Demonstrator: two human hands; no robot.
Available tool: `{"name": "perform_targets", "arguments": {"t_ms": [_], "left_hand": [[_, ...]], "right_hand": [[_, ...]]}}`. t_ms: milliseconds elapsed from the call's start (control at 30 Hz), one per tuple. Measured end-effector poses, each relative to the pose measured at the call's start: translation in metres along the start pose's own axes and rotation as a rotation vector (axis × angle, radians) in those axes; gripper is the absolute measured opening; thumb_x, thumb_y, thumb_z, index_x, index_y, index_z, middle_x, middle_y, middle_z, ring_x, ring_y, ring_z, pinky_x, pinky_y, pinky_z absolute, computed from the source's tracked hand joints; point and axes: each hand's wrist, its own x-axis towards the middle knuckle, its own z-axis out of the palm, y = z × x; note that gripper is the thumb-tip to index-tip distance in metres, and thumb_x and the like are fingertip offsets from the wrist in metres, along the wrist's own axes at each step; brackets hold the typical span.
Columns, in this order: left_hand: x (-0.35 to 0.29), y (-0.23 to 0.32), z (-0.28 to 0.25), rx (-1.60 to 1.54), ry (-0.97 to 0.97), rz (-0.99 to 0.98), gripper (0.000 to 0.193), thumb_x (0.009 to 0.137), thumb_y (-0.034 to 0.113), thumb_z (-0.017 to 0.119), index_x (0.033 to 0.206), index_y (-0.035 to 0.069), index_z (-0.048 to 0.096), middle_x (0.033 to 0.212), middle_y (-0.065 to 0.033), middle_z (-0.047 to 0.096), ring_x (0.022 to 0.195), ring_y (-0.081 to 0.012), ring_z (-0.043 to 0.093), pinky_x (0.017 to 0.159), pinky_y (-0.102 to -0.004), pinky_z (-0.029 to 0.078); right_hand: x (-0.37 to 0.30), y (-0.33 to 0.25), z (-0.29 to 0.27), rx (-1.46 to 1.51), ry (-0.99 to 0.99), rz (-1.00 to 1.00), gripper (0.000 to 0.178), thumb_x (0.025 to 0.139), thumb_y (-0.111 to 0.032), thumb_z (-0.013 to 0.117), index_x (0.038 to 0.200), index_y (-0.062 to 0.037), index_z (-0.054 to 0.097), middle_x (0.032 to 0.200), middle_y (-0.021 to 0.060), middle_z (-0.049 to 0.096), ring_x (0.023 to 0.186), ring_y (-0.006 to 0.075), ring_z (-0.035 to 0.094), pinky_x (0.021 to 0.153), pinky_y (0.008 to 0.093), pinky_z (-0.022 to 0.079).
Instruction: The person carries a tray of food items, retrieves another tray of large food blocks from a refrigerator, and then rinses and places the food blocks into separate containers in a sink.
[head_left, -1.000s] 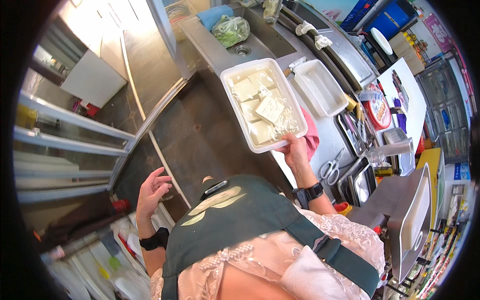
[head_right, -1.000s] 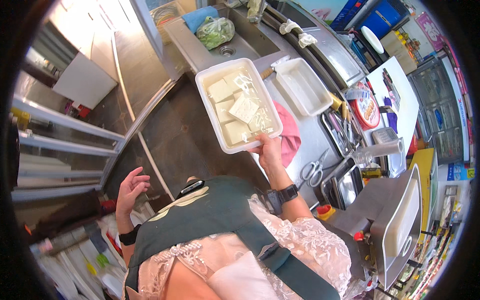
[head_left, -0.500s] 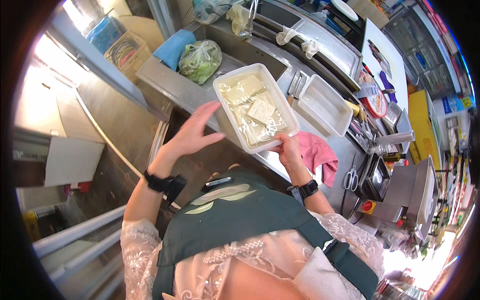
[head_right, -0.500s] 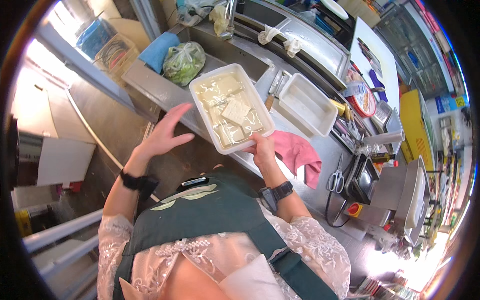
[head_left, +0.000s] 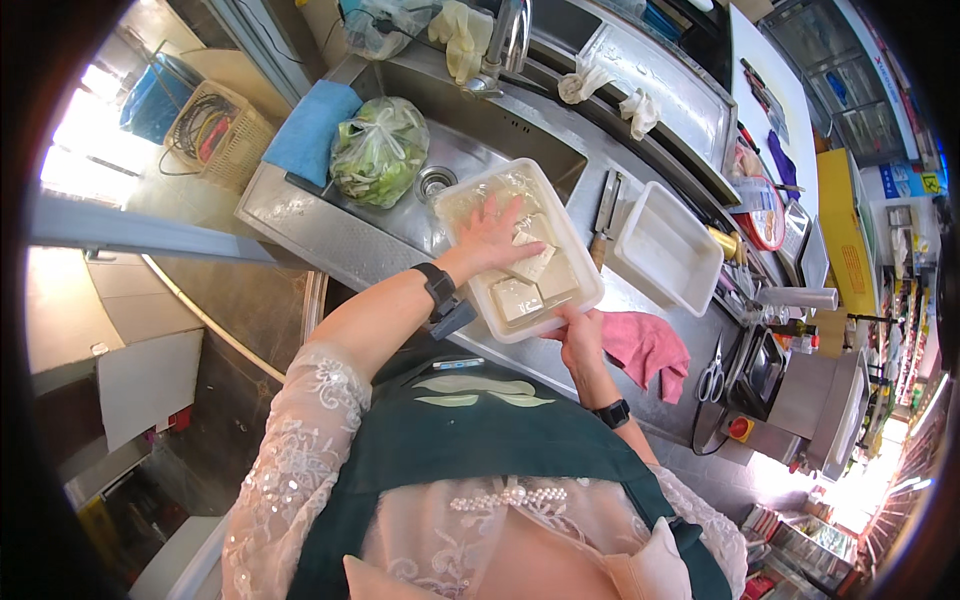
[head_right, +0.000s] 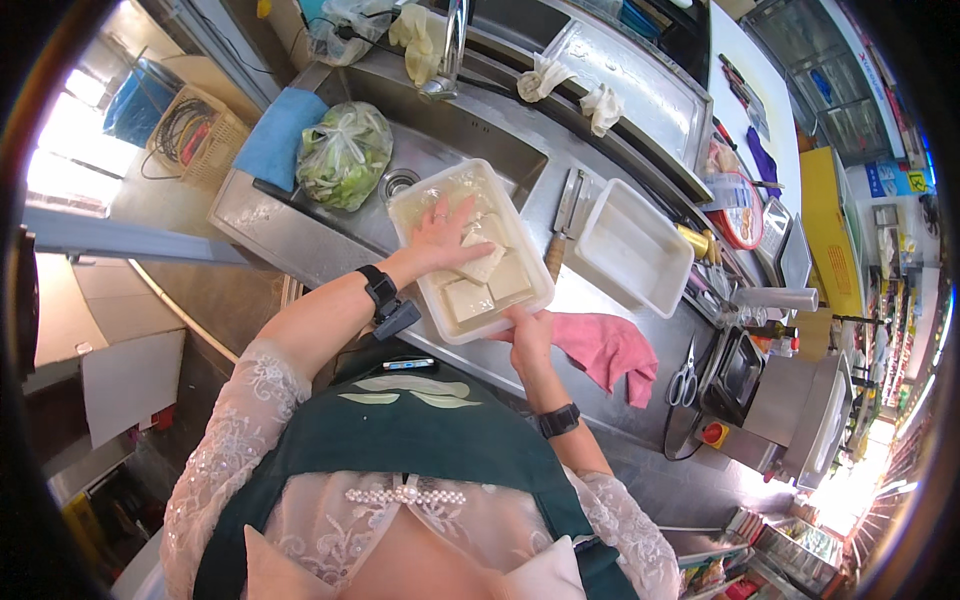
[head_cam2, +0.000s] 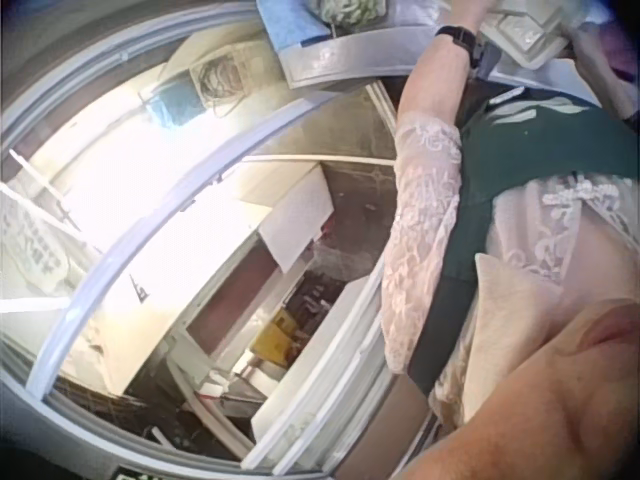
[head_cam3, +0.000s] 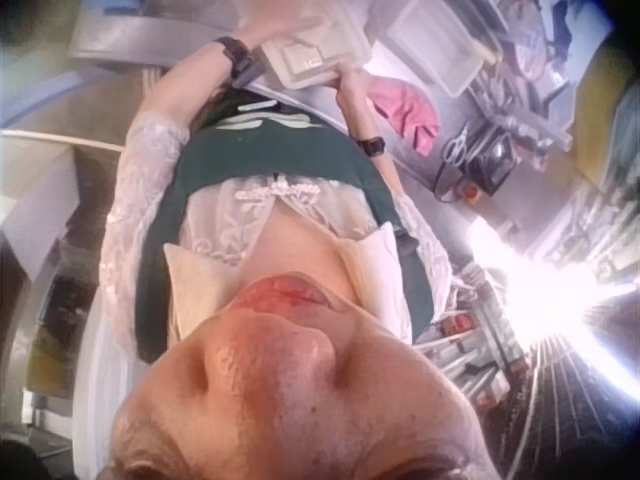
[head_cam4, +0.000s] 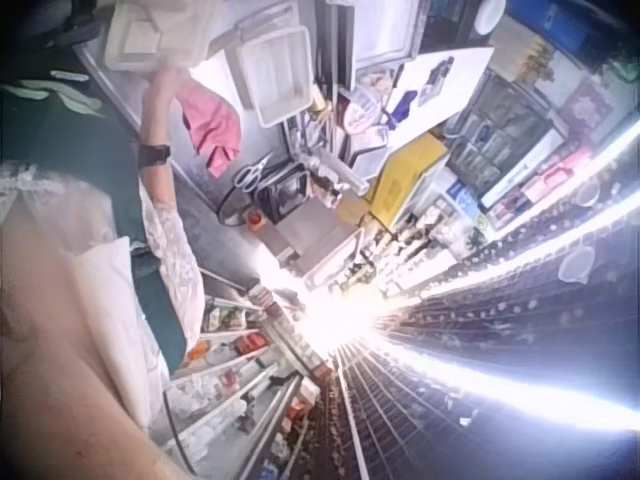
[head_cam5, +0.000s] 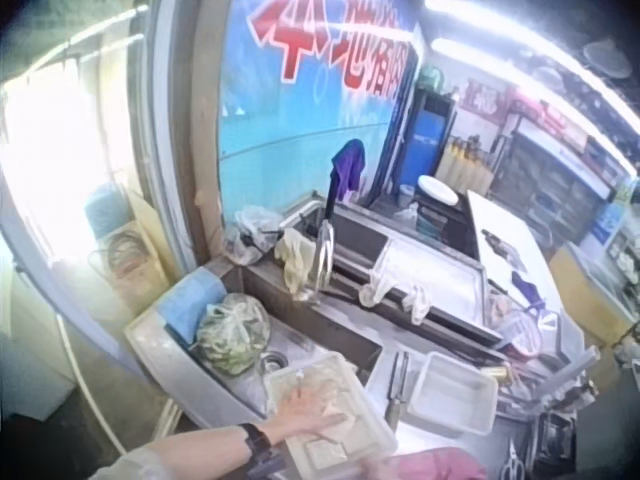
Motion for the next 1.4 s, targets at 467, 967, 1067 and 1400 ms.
{"name": "perform_targets", "arguments": {"t_ms": [467, 967, 1067, 1400], "left_hand": [[0.064, -0.016, 0.03, -0.201, -0.341, 0.239, 0.118, 0.059, 0.079, 0.064, 0.15, 0.029, 0.009, 0.153, -0.0256, 0.002, 0.137, -0.0518, 0.004, 0.108, -0.062, 0.013], [0.079, -0.034, 0.063, -0.715, -0.036, 0.355, 0.117, 0.064, 0.068, 0.071, 0.15, 0.022, 0.007, 0.15, -0.0309, -0.002, 0.137, -0.0502, 0.002, 0.108, -0.0598, 0.012], [0.077, -0.038, 0.065, -0.781, -0.004, 0.356, 0.117, 0.065, 0.067, 0.07, 0.15, 0.018, 0.007, 0.148, -0.034, 0.001, 0.138, -0.0494, 0.003, 0.109, -0.0573, 0.01], [0.079, -0.038, 0.056, -0.955, 0.074, 0.37, 0.113, 0.07, 0.062, 0.069, 0.15, 0.012, 0.007, 0.147, -0.0347, 0.005, 0.138, -0.0481, 0.006, 0.111, -0.0537, 0.011]], "right_hand": [[0.0, -0.013, 0.054, -0.106, 0.387, -0.055, 0.042, 0.075, 0.001, 0.05, 0.117, 0.0072, 0.052, 0.096, 0.0161, 0.064, 0.067, 0.0245, 0.067, 0.043, 0.0301, 0.056], [0.004, -0.057, 0.11, -0.923, 0.535, -0.183, 0.027, 0.074, -0.016, 0.057, 0.08, 0.0093, 0.065, 0.065, 0.0241, 0.062, 0.058, 0.0321, 0.066, 0.058, 0.0407, 0.051], [0.007, -0.058, 0.116, -1.166, 0.546, -0.282, 0.026, 0.074, -0.017, 0.058, 0.078, 0.0084, 0.063, 0.067, 0.0262, 0.061, 0.065, 0.0398, 0.063, 0.065, 0.0467, 0.05], [0.008, -0.073, 0.14, -1.429, 0.519, -0.362, 0.026, 0.076, -0.019, 0.06, 0.07, 0.0066, 0.055, 0.062, 0.0277, 0.058, 0.063, 0.0452, 0.06, 0.065, 0.0514, 0.048]]}}
